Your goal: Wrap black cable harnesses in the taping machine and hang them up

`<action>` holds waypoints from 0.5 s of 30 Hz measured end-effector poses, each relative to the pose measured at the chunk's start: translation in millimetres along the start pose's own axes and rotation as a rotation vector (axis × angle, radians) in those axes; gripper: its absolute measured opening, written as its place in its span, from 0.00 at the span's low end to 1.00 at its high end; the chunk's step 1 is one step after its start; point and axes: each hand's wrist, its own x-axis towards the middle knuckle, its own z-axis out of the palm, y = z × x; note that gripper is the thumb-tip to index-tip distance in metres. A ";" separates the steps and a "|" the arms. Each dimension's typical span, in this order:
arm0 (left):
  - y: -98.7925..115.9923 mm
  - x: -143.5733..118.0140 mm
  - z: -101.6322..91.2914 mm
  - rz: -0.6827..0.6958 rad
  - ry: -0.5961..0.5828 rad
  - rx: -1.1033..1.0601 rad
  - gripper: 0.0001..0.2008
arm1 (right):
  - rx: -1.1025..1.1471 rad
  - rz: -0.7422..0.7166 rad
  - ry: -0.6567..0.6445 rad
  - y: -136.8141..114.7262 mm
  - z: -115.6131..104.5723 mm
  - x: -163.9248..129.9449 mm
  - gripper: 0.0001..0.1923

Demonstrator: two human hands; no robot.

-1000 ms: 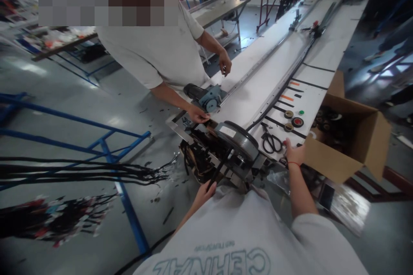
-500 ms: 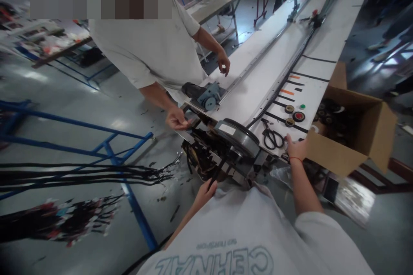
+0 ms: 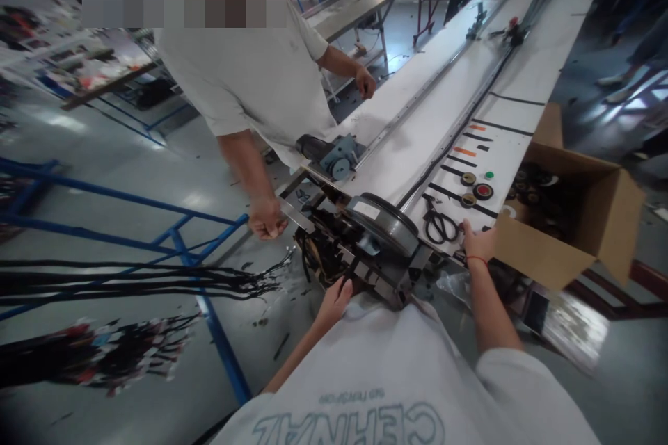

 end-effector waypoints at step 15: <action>-14.3 8.2 -2.2 0.029 -0.212 -0.011 0.22 | 0.057 0.061 -0.051 -12.1 -16.4 -9.9 0.38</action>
